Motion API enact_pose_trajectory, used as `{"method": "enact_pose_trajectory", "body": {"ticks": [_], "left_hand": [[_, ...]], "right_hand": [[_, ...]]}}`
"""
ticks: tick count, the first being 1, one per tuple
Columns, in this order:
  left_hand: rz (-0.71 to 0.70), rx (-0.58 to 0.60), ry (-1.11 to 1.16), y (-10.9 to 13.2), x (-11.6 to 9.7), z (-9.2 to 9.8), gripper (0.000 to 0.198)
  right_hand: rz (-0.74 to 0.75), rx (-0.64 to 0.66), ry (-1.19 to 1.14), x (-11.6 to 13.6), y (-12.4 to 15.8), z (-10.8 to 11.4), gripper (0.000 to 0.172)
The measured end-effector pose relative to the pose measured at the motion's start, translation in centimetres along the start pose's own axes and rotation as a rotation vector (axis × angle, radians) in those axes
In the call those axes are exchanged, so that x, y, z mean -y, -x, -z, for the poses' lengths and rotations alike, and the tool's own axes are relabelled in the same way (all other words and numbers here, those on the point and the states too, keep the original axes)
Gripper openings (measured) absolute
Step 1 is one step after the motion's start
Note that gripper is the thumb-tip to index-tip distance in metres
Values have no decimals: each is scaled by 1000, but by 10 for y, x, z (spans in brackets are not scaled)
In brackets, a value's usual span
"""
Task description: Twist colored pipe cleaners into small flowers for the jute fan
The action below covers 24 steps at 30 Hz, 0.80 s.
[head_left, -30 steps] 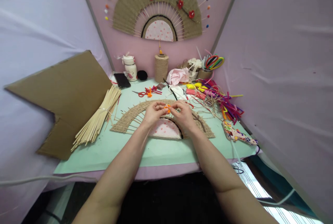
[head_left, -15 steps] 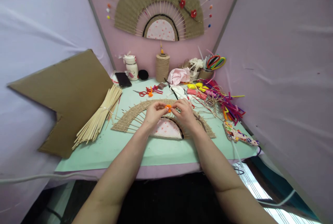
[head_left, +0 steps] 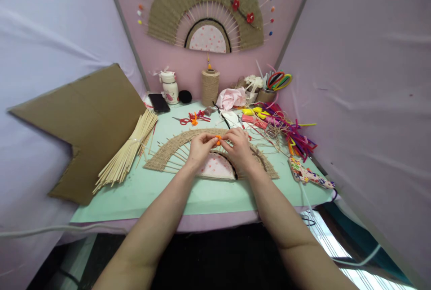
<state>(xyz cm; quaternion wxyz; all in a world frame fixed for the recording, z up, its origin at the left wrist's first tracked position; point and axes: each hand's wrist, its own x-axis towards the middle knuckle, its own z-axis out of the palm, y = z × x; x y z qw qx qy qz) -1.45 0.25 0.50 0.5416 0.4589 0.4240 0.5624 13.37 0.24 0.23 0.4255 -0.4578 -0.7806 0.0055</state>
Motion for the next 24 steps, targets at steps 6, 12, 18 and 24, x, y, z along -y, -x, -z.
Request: {"method": "enact_pose_trajectory", "body": {"ticks": [6,12,18,24], "left_hand": [[88,34,158,-4,8,2,33],[151,35,265,-3,7,1,34],[245,177,297,-1,3,3,34],[379,236,370,-2,2,8,25]], "right_hand": [[-107,8,-254,4,-1,1,14],[-225,60,-411,5,-3,0,16],[-553,355,-792,-12,-2,4,23],[-394,272,-729,-9,-4,9,23]]}}
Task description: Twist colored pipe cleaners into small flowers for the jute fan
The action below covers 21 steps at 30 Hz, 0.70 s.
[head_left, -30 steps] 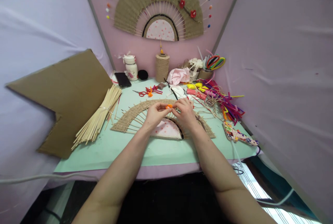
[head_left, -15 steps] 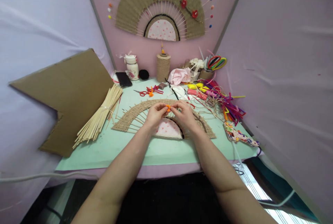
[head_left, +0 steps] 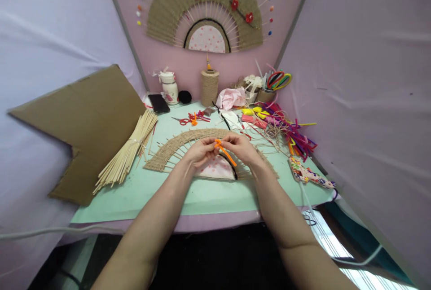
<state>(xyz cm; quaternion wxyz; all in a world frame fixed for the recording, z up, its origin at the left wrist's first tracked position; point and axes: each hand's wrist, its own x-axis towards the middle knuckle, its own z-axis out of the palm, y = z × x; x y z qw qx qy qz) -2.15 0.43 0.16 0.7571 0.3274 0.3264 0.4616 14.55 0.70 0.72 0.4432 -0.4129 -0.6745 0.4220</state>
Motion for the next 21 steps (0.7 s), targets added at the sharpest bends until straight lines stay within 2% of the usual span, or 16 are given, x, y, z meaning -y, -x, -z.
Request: {"method": "enact_pose_trajectory", "body": {"ticks": [5,11,16,21], "left_hand": [[-17,-31,103,0,-2,0,20],[-126,-41,-3,0,-2,-1,27],[-333,-147,-79,-4,6,-8,27],[-561,-285,-176,-5,12,-14,17]], "right_hand": [[187,-96,154,12,3,-7,23],[450,-209,586,17,10,-11,14],[469,-281,742,14,11,-16,17],[373,-414,606,14,12,-31,16]]}}
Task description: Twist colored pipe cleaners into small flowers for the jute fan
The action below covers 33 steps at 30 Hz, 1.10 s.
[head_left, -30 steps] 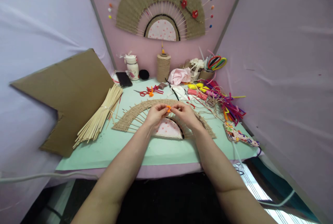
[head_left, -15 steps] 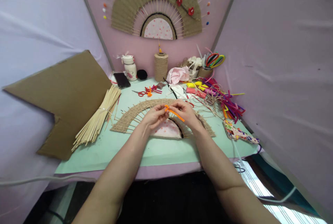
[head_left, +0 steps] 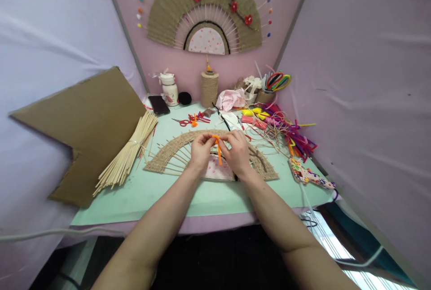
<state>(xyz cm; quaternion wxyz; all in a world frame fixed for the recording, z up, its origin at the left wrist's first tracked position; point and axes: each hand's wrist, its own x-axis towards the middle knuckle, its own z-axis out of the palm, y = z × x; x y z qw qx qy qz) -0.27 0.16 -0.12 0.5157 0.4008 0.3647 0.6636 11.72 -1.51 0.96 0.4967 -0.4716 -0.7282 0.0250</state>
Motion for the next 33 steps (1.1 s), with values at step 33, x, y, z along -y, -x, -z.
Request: {"method": "enact_pose_trajectory", "body": {"ticks": [33], "left_hand": [[325,150,403,-5,-2,6,24]], "right_hand": [[-120,-3,-354,0,-1,-4,13]]}}
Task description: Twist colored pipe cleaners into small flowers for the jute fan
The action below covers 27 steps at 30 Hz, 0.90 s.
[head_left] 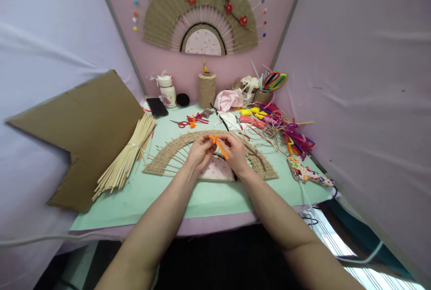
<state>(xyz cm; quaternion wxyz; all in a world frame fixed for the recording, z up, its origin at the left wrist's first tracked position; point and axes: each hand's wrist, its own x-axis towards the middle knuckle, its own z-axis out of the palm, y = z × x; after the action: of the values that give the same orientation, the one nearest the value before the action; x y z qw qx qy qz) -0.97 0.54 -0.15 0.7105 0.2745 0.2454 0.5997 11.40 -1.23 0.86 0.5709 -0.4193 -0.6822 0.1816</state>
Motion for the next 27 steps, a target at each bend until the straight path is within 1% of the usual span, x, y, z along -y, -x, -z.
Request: {"method": "enact_pose_trajectory", "body": {"ticks": [2,4,7,9,10,11,12,15,16,18,20,23,27], "left_hand": [[7,-15,8,0,0,1,23],[22,-24,4,0,0,1,23],[40,-31,3,1,1,0,22],[63,-23,3,1,1,0,22],[81,-13,-1,1,0,1,22],[104,0,-9,1,-1,2,22],[130,14,-18,1,-3,3,22],[220,53,-57,0,-10,8,23],[247,63,-71,0,-12,10,23],[299,83,-105,0,-17,14,23],[353,107,-147,1,-20,17,24],[414,133,-205,2,-24,20,25],[416,141,-244,4,-26,18,28]], "right_hand": [[-78,1,-33,0,0,-1,14],[-188,17,-107,-2,-2,-1,15],[-363,116,-257,-7,-5,0,17],[-419,200,-326,-10,-6,3,19],[-407,230,-322,-11,-7,5,19],[-359,248,-281,-11,-8,7,19],[-279,255,-209,-11,-8,9,17],[20,244,58,-8,-8,14,14],[97,245,119,-7,-8,15,13],[186,264,182,-7,-8,16,13],[221,296,199,-9,-9,17,12],[227,356,164,-12,-9,19,11],[159,405,60,-11,-11,23,13]]}}
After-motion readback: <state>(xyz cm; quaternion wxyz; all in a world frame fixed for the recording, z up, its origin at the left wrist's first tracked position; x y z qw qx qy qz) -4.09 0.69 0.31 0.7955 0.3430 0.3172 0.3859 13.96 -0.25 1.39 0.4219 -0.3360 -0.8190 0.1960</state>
